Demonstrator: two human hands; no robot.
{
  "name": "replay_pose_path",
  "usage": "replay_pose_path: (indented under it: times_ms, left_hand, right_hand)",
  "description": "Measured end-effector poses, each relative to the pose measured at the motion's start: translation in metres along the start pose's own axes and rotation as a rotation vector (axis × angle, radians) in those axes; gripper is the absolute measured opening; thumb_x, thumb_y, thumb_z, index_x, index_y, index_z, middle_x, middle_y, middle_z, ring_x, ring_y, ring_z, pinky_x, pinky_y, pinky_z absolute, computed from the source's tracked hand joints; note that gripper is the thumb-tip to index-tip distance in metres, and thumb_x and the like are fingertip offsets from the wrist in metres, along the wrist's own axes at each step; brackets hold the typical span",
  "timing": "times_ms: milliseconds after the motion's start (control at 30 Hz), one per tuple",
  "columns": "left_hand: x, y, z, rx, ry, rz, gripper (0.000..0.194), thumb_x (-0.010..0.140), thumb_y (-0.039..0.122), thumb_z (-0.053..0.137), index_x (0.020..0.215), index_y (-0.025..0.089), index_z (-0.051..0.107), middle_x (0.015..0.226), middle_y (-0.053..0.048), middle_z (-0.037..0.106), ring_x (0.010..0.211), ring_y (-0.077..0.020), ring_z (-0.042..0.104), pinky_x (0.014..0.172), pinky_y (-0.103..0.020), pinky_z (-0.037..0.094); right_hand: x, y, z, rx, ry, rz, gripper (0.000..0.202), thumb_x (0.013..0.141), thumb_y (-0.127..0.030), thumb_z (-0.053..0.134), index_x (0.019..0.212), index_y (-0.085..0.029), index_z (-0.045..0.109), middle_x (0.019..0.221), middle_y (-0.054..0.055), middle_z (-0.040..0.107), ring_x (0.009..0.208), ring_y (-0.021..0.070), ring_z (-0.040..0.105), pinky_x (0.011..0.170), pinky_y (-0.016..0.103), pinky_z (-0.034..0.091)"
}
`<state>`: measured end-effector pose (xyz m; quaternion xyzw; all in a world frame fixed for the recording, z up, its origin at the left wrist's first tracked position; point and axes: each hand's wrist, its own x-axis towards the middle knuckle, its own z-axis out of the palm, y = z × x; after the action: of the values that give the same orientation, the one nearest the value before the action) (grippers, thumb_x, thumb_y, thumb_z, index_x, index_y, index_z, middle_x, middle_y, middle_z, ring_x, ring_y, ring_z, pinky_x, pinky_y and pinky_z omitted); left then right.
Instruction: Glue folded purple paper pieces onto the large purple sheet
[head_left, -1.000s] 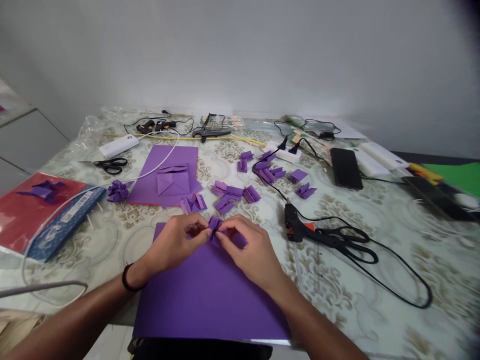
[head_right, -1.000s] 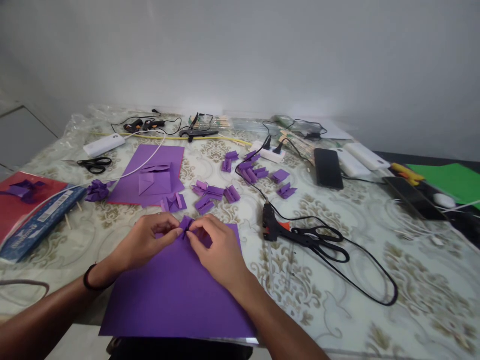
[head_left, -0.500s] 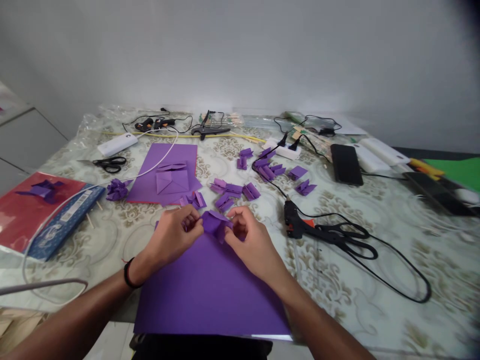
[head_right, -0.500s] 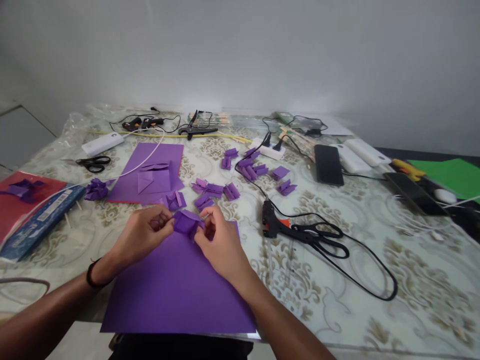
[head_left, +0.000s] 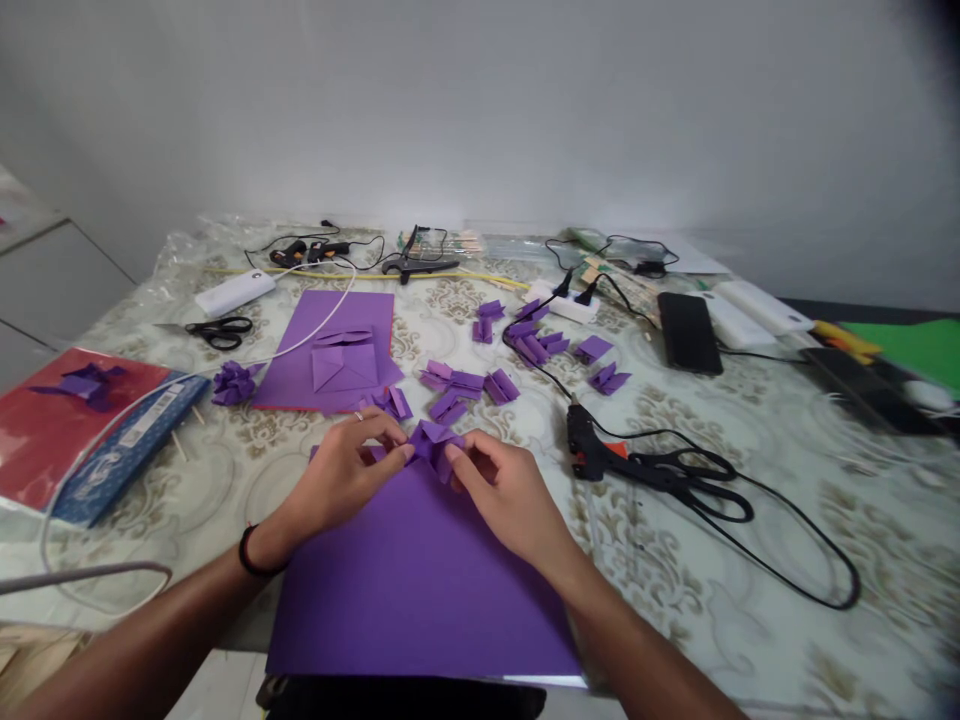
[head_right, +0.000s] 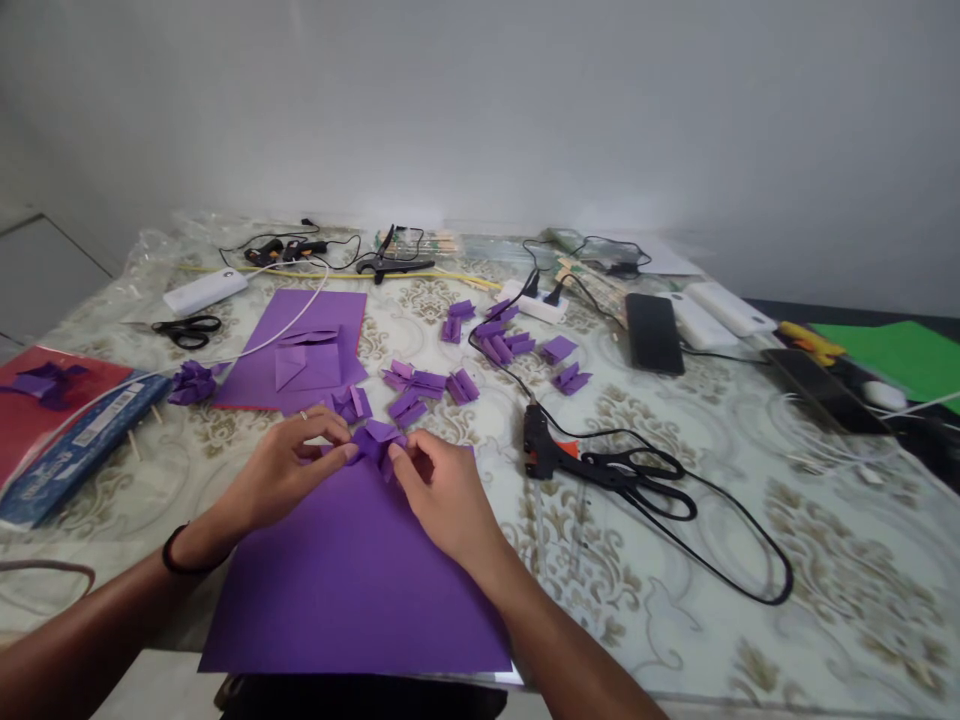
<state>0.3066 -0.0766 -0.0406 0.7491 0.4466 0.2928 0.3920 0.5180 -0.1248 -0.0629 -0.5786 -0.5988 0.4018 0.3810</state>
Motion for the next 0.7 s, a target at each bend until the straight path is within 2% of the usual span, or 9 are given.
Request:
replay_pose_path:
  times_ms: [67,133,267,333,400,500,600,700]
  left_hand:
    - [-0.0003,-0.0040,0.0019,-0.087,-0.014,-0.018,0.016,0.091,0.033,0.068,0.085,0.019,0.074,0.105,-0.008,0.071,0.100,-0.0216,0.067,0.070,-0.025,0.052]
    - [-0.0012,-0.0078,0.0046,-0.186,-0.037,-0.038,0.016,0.090,0.034,0.070,0.087,0.019,0.075,0.111,-0.008,0.071,0.104,-0.0222,0.067,0.076,-0.027,0.053]
    - [-0.0026,-0.0096,0.0089,-0.373,-0.131,-0.097,0.016,0.091,0.033,0.072,0.087,0.017,0.069,0.085,-0.001,0.070,0.079,-0.0150,0.065,0.073,-0.027,0.051]
    - [-0.0026,-0.0074,0.0098,-0.450,-0.123,-0.113,0.015,0.088,0.029,0.074,0.089,0.018,0.065,0.080,0.001,0.068,0.075,-0.0137,0.064,0.072,-0.026,0.050]
    - [-0.0024,-0.0048,0.0098,-0.504,-0.093,-0.120,0.020,0.085,0.026,0.077,0.095,0.018,0.062,0.081,0.002,0.068,0.076,-0.0137,0.066,0.074,-0.026,0.051]
    - [-0.0020,-0.0027,0.0083,-0.542,-0.087,-0.143,0.035,0.082,0.024,0.080,0.109,0.020,0.059,0.080,0.004,0.065,0.071,-0.0119,0.065,0.070,-0.024,0.051]
    - [-0.0011,-0.0029,0.0051,-0.511,-0.196,-0.196,0.040,0.078,0.024,0.082,0.114,0.019,0.063,0.077,0.006,0.063,0.065,-0.0108,0.062,0.065,-0.023,0.049]
    - [-0.0002,-0.0027,0.0012,-0.423,-0.305,-0.253,0.026,0.082,0.031,0.079,0.102,0.017,0.070,0.075,0.003,0.066,0.068,-0.0132,0.063,0.066,-0.025,0.049]
  right_hand:
    - [-0.0004,-0.0003,0.0002,0.028,-0.021,-0.019,0.035,0.100,-0.044,0.055,0.074,-0.022,0.058,0.066,-0.001,0.062,0.062,0.0168,0.058,0.062,0.030,0.044]
    - [-0.0005,-0.0009,0.0005,0.055,-0.044,-0.031,0.033,0.101,-0.043,0.056,0.074,-0.022,0.059,0.067,-0.001,0.061,0.063,0.0165,0.058,0.062,0.029,0.045]
    - [0.0001,-0.0016,0.0002,0.078,-0.034,-0.065,0.032,0.099,-0.041,0.061,0.073,-0.022,0.059,0.071,-0.001,0.060,0.067,0.0165,0.059,0.064,0.029,0.046]
    - [0.0010,-0.0010,-0.0002,0.110,-0.002,-0.087,0.028,0.096,-0.040,0.065,0.075,-0.022,0.061,0.079,0.001,0.060,0.074,0.0172,0.061,0.068,0.029,0.048]
    - [0.0021,0.0003,-0.0003,0.210,0.002,-0.053,0.020,0.093,-0.041,0.070,0.087,-0.023,0.064,0.085,0.000,0.062,0.077,0.0172,0.063,0.071,0.030,0.051]
    - [0.0032,0.0023,-0.0006,0.368,-0.119,0.057,0.024,0.093,-0.045,0.069,0.100,-0.023,0.063,0.079,-0.002,0.064,0.069,0.0161,0.065,0.071,0.031,0.053]
    - [0.0027,0.0025,-0.0014,0.338,-0.270,0.084,0.032,0.097,-0.049,0.061,0.083,-0.020,0.061,0.072,-0.001,0.064,0.068,0.0157,0.063,0.070,0.030,0.050]
    - [0.0009,0.0011,-0.0015,0.212,-0.277,0.058,0.035,0.097,-0.046,0.061,0.073,-0.020,0.058,0.066,-0.002,0.060,0.063,0.0140,0.056,0.064,0.028,0.043]
